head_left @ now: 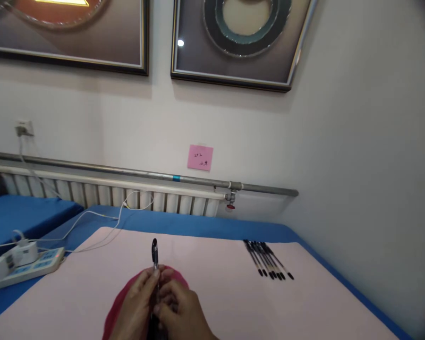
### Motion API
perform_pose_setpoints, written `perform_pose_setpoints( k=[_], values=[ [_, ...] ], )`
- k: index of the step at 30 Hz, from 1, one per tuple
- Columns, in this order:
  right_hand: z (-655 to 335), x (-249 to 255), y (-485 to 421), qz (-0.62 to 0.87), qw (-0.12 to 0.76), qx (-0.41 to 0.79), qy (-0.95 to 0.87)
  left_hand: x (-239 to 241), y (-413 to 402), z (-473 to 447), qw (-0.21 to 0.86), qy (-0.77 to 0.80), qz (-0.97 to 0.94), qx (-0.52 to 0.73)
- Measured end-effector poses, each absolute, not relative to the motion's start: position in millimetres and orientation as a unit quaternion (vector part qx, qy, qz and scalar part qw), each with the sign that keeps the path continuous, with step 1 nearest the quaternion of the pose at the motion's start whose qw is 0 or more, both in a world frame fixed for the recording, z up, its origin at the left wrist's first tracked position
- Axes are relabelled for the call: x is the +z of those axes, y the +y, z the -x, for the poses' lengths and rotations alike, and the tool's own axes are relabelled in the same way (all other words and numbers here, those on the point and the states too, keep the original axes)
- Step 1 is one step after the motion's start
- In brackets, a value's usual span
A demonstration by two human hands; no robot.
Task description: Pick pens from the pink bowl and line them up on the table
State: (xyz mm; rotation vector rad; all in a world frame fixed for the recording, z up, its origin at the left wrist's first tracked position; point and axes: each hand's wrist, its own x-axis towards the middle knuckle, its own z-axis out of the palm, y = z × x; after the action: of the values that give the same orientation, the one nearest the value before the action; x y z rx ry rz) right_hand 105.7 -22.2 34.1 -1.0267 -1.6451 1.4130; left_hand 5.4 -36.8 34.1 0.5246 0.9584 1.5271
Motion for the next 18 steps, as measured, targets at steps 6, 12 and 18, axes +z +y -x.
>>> perform_pose_setpoints(
  k=[6, 12, 18],
  values=[
    [-159, 15, 1, 0.498, 0.386, 0.361, -0.687, 24, -35, 1, 0.575, 0.475, -0.26, 0.613],
    [-254, -1, 39, 0.609, 0.372, 0.188, -0.676, 22, -31, 6, 0.559, 0.51, -0.258, 0.601],
    [-291, -7, 61, 0.663, 0.302, 0.056, -0.682, 3, -25, 15, 0.583, 0.505, -0.256, 0.582]
  ],
)
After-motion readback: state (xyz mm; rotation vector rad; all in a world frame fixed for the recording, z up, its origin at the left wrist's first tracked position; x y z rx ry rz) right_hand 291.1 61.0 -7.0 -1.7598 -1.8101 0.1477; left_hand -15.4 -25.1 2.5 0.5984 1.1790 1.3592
